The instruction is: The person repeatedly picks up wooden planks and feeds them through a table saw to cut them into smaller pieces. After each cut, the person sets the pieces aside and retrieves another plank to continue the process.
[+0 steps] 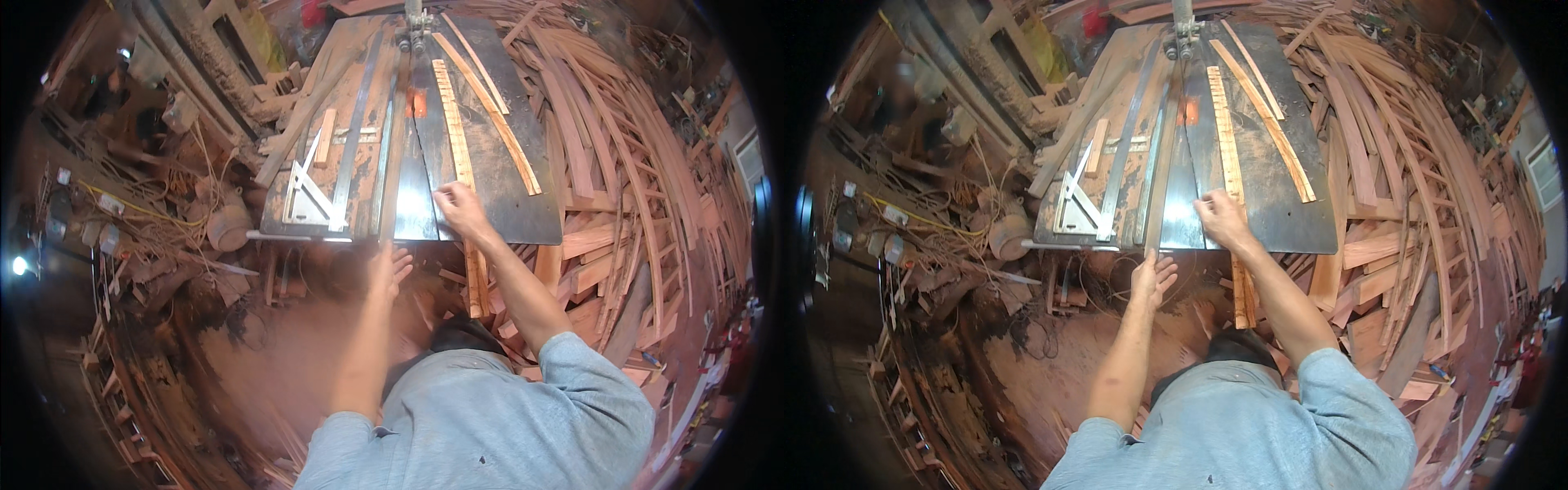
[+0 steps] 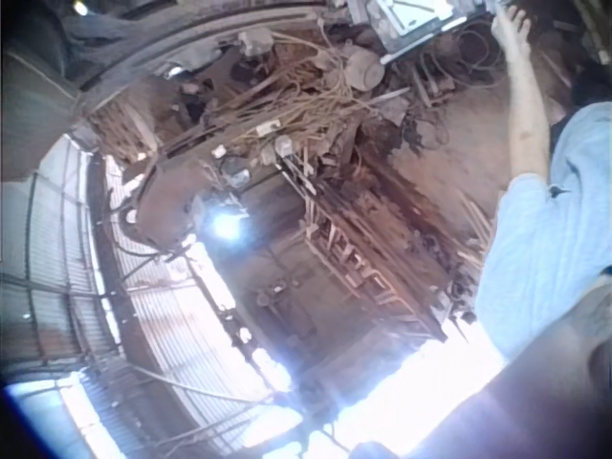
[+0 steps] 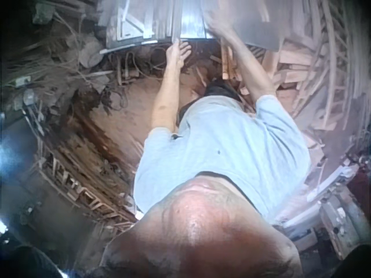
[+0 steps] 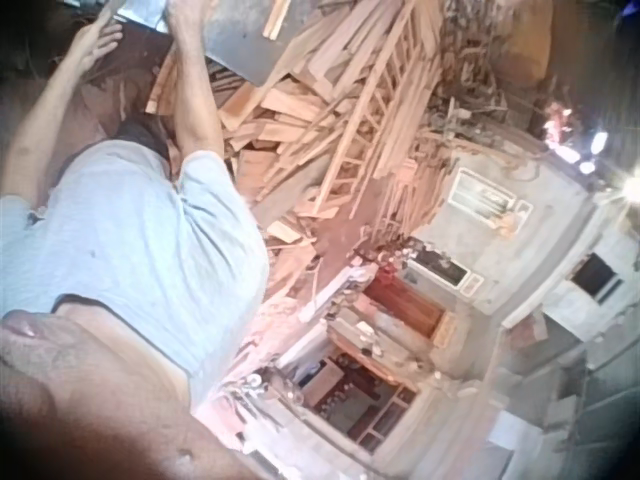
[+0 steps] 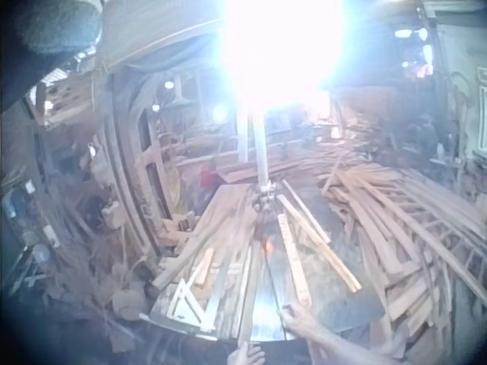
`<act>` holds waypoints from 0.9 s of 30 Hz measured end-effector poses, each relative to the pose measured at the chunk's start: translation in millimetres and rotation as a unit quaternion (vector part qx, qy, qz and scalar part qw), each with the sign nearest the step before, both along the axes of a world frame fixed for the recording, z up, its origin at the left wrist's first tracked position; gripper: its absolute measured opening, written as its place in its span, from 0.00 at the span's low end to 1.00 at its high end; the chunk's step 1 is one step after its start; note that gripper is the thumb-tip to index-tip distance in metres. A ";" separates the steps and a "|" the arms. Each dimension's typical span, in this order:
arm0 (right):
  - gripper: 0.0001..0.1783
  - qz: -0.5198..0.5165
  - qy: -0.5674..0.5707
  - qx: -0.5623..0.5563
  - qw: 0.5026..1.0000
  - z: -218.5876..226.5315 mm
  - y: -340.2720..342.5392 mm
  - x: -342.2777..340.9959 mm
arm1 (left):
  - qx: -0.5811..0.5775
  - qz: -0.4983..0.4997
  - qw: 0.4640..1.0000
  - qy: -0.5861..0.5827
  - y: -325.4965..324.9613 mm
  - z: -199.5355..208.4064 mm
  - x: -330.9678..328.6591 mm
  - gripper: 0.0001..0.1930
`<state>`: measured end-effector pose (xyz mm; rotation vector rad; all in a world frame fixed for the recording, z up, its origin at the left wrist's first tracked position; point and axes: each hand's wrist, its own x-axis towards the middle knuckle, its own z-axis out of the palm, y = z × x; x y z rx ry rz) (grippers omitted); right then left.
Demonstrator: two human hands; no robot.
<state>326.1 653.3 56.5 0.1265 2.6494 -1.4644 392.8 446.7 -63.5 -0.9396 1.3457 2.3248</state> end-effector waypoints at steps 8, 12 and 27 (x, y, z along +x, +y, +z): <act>0.37 0.059 -0.046 -0.151 0.986 -94.0 -84.5 -72.0 | 0.289 0.158 0.944 -0.002 5.1 -31.1 -7.9 0.29; 0.40 0.029 -0.022 -0.091 0.995 -90.6 -77.8 -97.3 | 0.260 0.151 0.953 -0.023 29.0 -3.8 -14.3 0.38; 0.35 -0.297 0.068 -0.103 0.947 -82.7 47.6 -113.9 | -0.397 -0.331 0.844 0.146 26.8 120.5 97.2 0.18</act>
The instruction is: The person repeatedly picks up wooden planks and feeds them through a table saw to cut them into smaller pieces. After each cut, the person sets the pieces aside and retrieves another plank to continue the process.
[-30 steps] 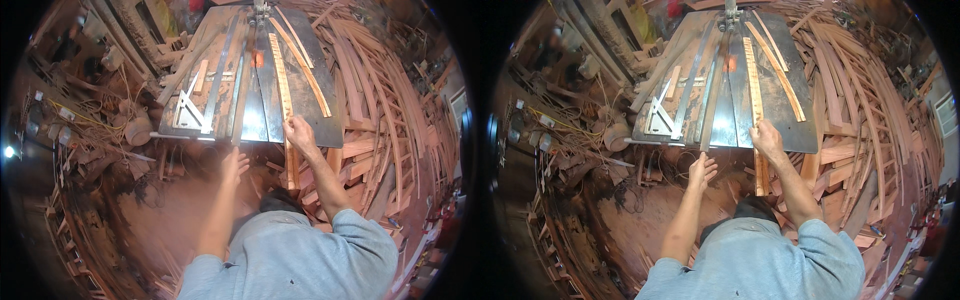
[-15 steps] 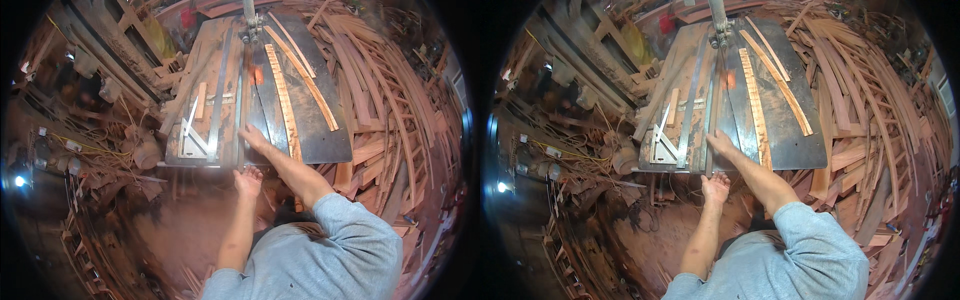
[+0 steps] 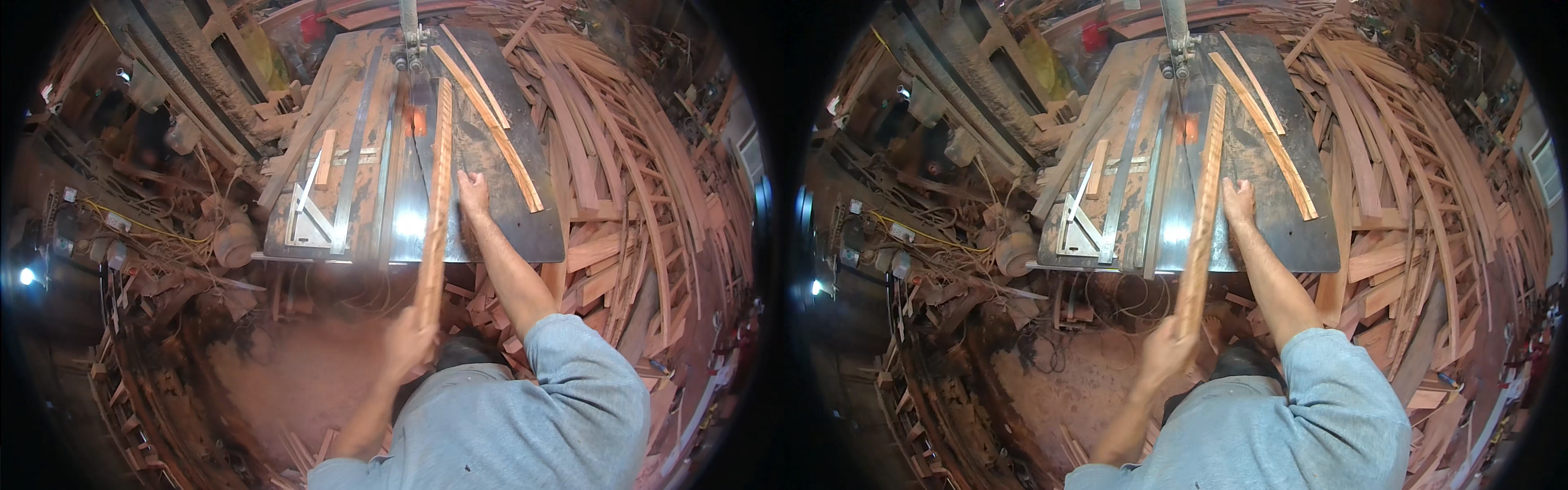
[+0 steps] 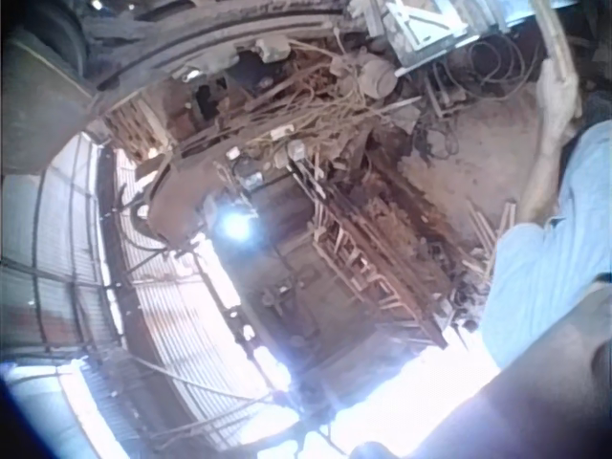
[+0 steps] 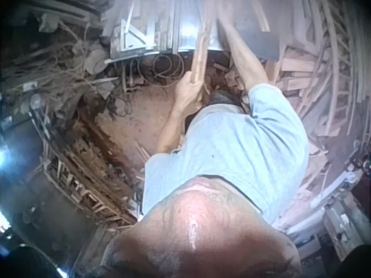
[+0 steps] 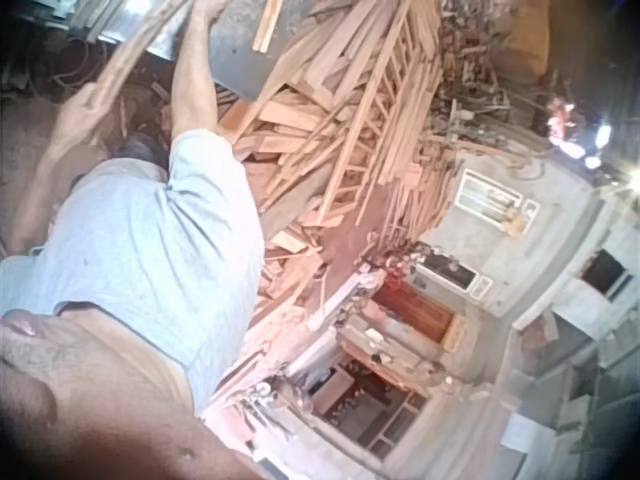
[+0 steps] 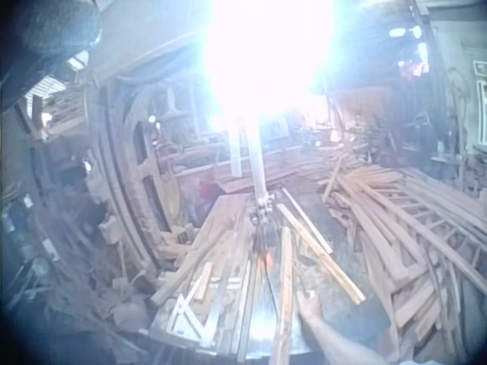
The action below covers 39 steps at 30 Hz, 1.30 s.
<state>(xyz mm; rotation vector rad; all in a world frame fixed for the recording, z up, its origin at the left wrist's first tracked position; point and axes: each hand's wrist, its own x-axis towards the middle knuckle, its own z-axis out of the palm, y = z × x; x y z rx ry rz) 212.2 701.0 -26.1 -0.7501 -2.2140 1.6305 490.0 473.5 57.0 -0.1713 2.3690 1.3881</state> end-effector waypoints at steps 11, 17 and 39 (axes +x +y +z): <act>0.30 0.172 -0.020 -0.124 0.977 -57.9 -75.3 93.3 | -0.108 0.114 0.977 -0.145 -147.1 -35.0 288.3 0.17; 0.30 0.229 0.001 -0.001 0.973 -22.0 -115.9 47.7 | -0.127 0.135 0.978 -0.092 -116.6 -65.1 274.8 0.17; 0.31 0.231 -0.039 0.084 0.969 -25.5 -83.3 -78.3 | -0.037 0.147 0.985 -0.085 -89.6 -55.6 174.4 0.14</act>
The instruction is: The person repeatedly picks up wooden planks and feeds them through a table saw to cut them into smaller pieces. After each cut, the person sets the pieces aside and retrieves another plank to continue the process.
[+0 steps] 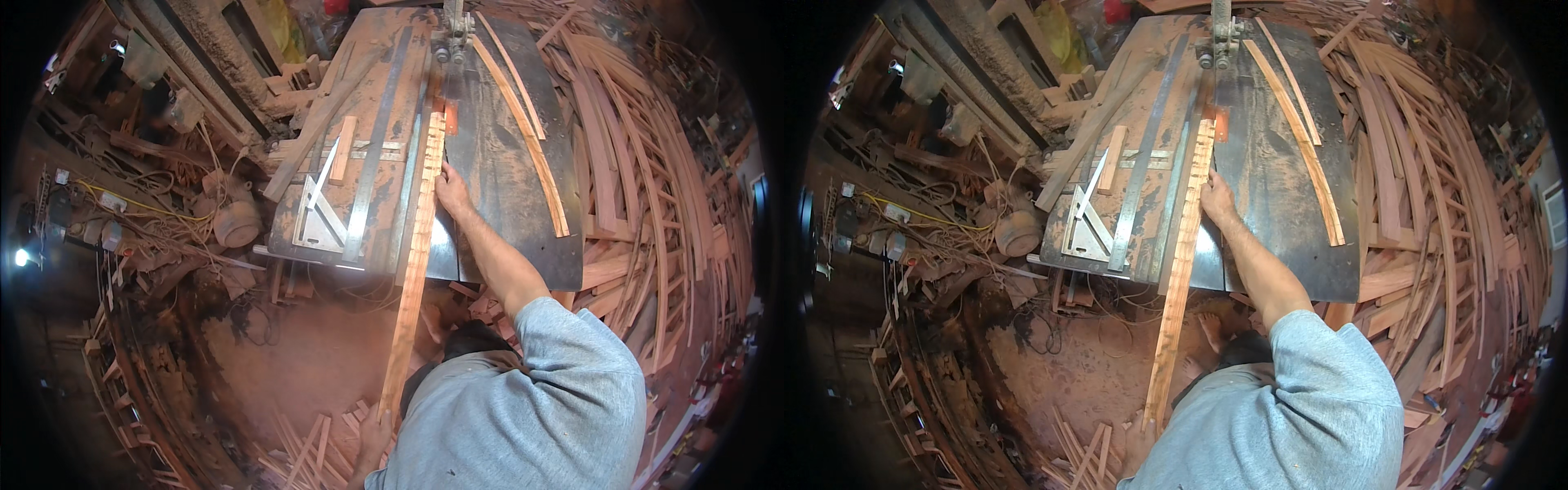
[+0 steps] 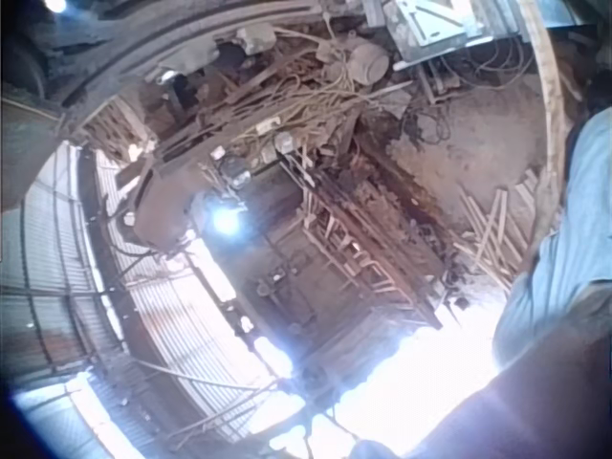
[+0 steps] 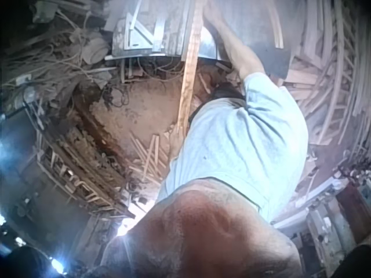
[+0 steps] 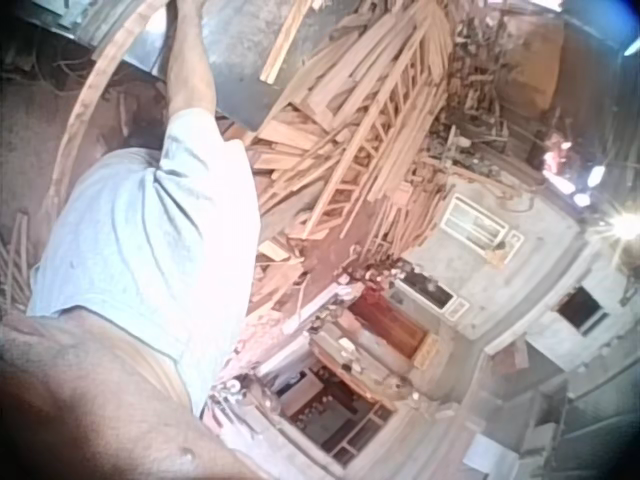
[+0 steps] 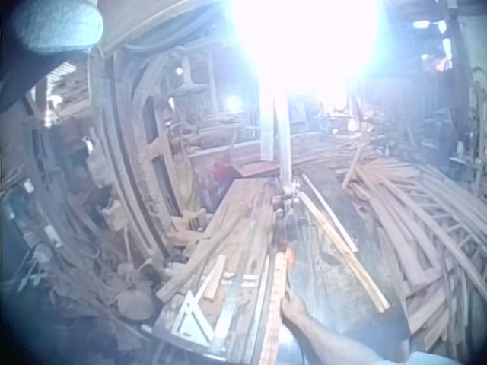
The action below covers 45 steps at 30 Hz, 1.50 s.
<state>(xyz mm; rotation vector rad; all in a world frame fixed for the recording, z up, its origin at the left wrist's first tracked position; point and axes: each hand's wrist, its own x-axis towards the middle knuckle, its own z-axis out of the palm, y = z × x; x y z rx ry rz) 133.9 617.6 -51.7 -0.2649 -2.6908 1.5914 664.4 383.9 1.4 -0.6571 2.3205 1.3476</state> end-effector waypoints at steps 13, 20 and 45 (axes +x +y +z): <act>0.32 0.003 -0.009 -0.093 0.996 6.1 -9.1 11.5 | 0.006 0.015 1.000 -0.008 11.3 -9.8 -38.2 0.15; 0.32 0.028 -0.041 -0.205 0.978 -18.5 -10.3 72.2 | 0.008 0.020 1.000 -0.011 23.0 -0.9 -80.3 0.16; 0.30 0.038 -0.077 -0.185 0.979 19.8 -8.1 87.2 | -0.037 -0.028 0.996 0.072 47.7 -14.3 -194.1 0.18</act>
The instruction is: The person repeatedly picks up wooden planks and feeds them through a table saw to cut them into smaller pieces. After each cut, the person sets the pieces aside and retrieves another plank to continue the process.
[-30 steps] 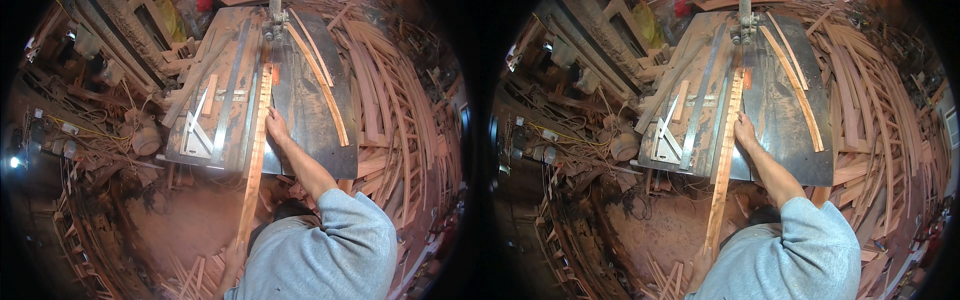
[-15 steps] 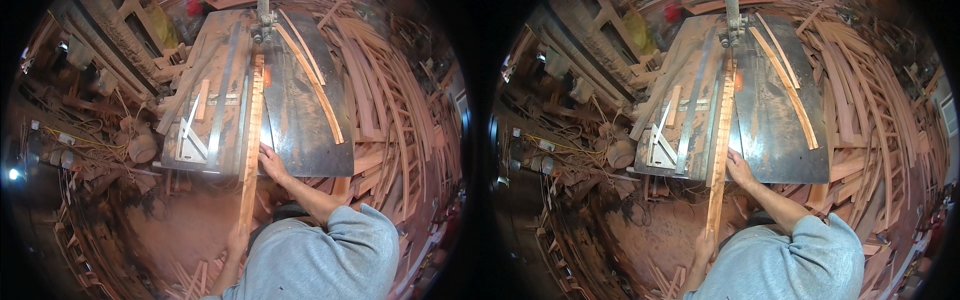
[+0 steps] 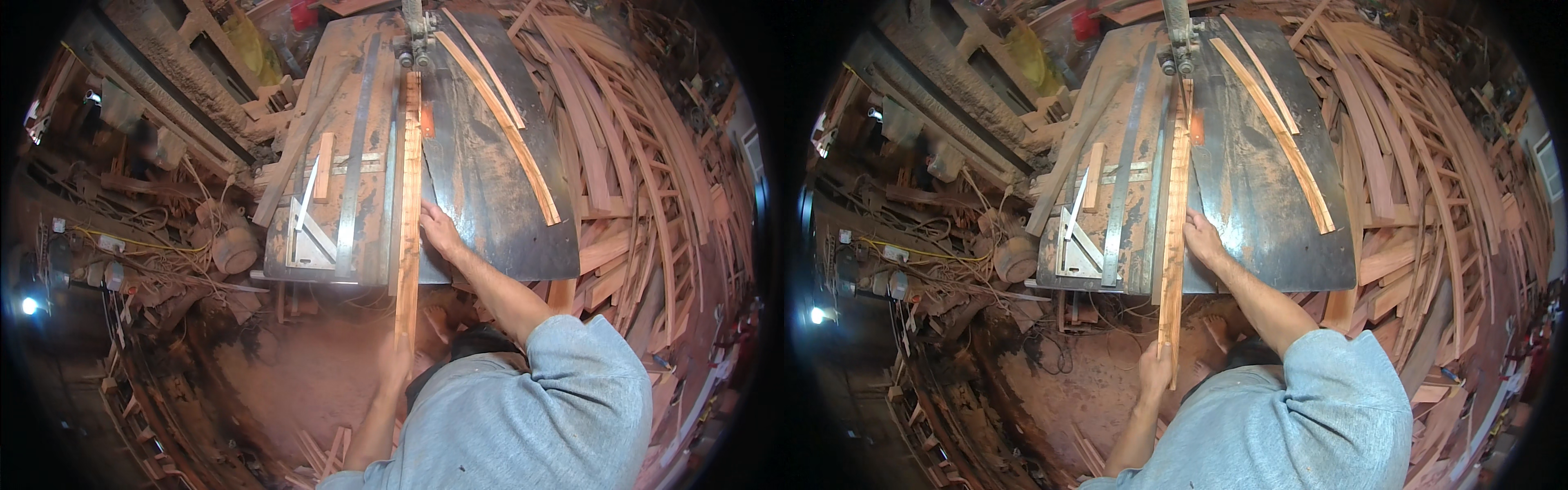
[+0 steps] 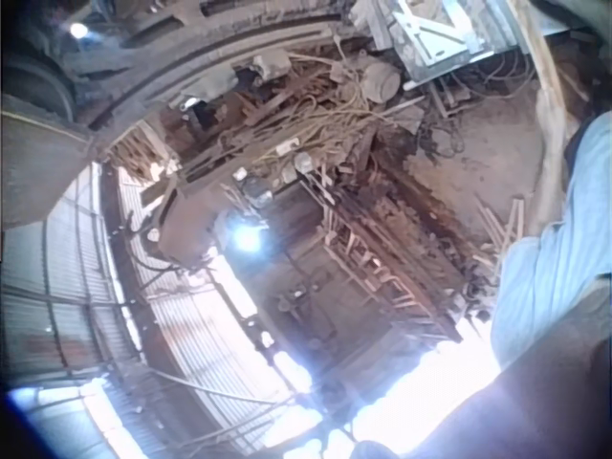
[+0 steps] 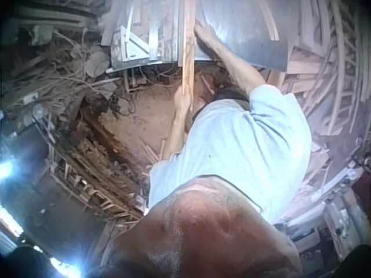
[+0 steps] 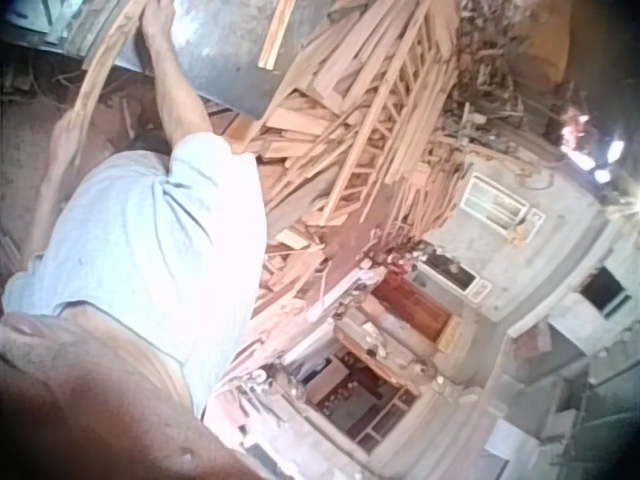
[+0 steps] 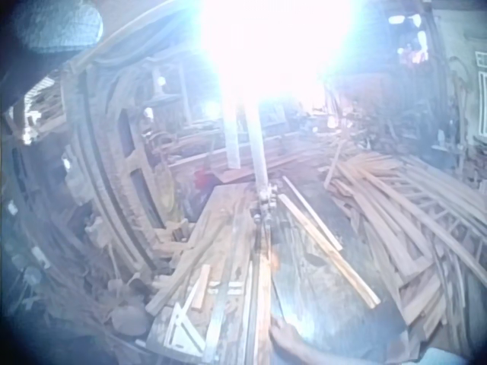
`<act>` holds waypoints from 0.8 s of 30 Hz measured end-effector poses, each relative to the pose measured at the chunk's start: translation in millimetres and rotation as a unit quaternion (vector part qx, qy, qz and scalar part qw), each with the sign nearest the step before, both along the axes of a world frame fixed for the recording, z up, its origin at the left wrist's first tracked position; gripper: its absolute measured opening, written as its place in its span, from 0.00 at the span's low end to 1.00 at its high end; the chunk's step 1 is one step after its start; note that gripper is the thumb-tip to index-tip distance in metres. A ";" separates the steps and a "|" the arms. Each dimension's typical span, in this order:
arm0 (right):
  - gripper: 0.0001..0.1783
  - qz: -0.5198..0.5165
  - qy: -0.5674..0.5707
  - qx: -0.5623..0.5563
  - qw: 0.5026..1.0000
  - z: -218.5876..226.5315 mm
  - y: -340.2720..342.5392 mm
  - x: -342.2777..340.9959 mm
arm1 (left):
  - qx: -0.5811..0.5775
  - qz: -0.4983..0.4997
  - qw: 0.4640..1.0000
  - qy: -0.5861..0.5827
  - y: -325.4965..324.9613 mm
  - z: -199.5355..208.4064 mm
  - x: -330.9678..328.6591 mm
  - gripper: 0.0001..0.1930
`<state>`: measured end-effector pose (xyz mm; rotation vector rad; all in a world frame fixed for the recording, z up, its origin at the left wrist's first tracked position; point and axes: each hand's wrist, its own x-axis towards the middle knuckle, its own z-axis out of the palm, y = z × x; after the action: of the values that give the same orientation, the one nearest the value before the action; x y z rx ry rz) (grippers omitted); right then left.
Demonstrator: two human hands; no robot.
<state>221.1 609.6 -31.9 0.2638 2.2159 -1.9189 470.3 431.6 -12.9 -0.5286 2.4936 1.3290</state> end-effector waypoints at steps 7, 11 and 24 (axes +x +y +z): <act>0.30 -0.023 0.044 -0.027 0.998 -33.0 11.2 -41.9 | 0.056 0.002 0.998 -0.024 5.2 -12.8 -32.3 0.18; 0.30 -0.009 0.037 0.069 0.997 -6.0 10.5 -42.6 | 0.067 -0.009 0.996 -0.051 1.2 -12.9 -36.3 0.18; 0.31 0.077 -0.011 -0.084 0.993 -23.7 6.9 80.1 | -0.344 -0.378 0.847 0.147 -29.8 46.3 -2.3 0.48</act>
<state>301.2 616.5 -55.5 0.0850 1.9818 -1.9930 468.1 401.8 33.4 0.5686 2.8847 0.2038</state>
